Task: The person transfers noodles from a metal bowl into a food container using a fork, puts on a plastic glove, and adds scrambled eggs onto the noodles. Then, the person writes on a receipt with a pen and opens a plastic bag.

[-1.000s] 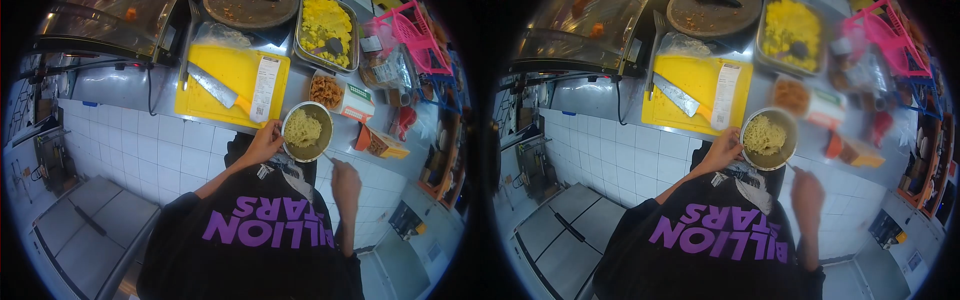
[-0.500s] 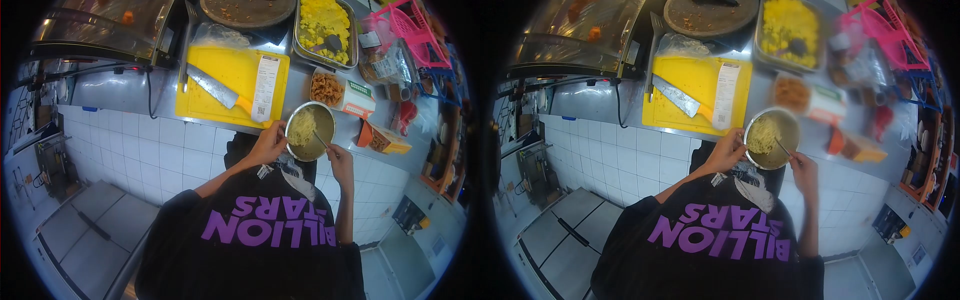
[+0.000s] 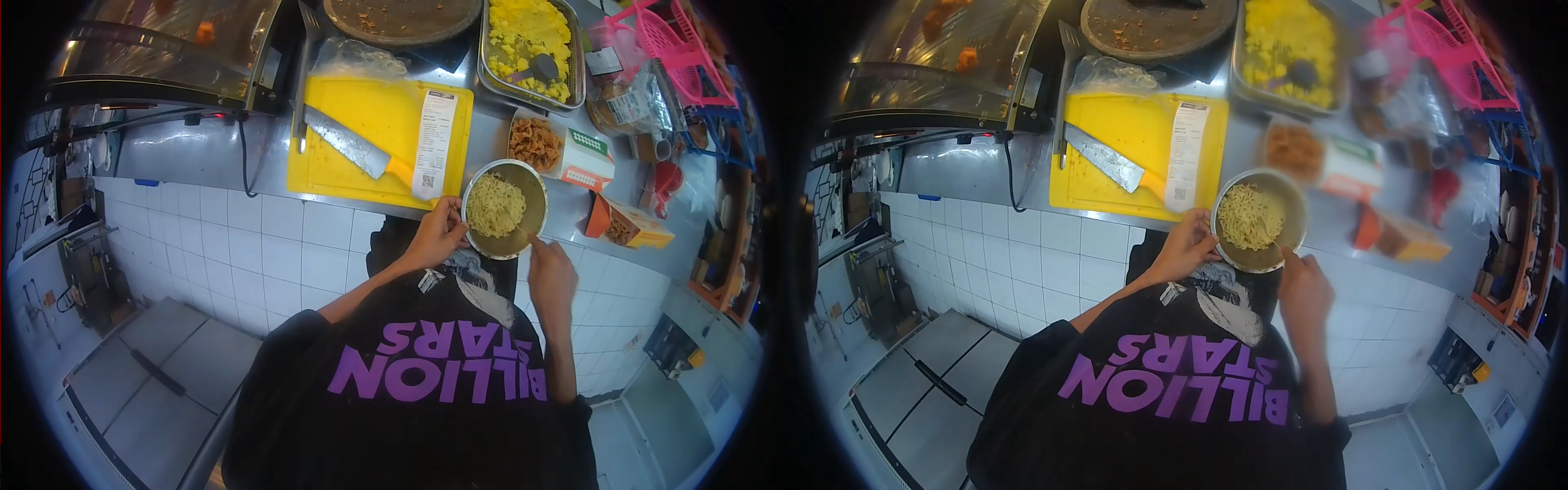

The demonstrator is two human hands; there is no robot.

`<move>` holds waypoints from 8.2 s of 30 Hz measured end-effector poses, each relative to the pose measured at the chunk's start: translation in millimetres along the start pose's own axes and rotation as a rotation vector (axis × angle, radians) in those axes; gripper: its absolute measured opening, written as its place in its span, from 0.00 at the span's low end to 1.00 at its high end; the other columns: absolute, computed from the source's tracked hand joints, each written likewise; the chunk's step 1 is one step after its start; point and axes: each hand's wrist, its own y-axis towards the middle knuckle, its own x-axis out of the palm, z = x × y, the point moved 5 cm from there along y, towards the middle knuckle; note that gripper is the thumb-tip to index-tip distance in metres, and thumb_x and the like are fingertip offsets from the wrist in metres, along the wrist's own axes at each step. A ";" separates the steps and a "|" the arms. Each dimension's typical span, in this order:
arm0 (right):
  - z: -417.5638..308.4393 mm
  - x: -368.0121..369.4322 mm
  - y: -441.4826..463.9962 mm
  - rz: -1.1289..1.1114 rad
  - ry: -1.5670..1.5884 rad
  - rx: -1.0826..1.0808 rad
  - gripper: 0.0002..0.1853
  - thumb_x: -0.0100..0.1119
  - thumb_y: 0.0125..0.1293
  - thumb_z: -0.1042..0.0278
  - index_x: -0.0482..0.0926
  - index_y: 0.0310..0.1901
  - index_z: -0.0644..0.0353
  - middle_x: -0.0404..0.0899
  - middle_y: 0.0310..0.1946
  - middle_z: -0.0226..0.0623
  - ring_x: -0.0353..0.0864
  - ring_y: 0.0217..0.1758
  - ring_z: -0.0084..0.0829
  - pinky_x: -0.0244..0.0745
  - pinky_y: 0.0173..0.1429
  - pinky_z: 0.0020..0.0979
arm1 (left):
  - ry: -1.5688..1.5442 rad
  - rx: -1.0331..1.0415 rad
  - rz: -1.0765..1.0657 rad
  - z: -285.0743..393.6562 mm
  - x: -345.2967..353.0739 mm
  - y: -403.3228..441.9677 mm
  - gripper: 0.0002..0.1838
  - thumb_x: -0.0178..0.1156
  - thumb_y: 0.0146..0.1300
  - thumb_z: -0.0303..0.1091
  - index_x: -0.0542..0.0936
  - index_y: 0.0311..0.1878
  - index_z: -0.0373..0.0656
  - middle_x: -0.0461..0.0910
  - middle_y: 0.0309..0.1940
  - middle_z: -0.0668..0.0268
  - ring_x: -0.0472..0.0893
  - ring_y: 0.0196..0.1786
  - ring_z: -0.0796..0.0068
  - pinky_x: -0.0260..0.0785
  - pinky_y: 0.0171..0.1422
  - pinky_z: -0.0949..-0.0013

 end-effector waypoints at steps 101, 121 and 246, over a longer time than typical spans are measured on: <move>47.6 44.5 44.4 -0.049 0.505 -0.018 0.13 0.55 0.61 0.71 0.82 0.46 0.65 0.84 0.36 0.48 0.84 0.36 0.38 0.75 0.42 0.33 | 0.058 0.046 -0.042 6.5 6.2 0.5 0.17 0.50 0.66 0.21 0.62 0.57 0.35 0.67 0.37 0.64 0.76 0.34 0.80 0.80 0.40 0.74; 30.9 5.9 10.3 -0.185 0.188 0.077 0.13 0.55 0.62 0.69 0.82 0.46 0.61 0.81 0.28 0.49 0.75 0.23 0.32 0.71 0.35 0.29 | -0.057 0.051 -0.028 -8.3 3.4 4.0 0.16 0.49 0.67 0.20 0.60 0.55 0.35 0.66 0.37 0.64 0.76 0.35 0.80 0.81 0.40 0.72; -5.3 22.7 -7.6 -0.036 0.010 -0.015 0.17 0.54 0.59 0.69 0.80 0.51 0.51 0.80 0.33 0.39 0.83 0.29 0.41 0.78 0.33 0.43 | -0.088 -0.126 -0.012 -0.3 16.6 2.2 0.37 0.52 0.64 0.19 0.48 0.72 0.50 0.68 0.39 0.61 0.80 0.40 0.67 0.81 0.48 0.61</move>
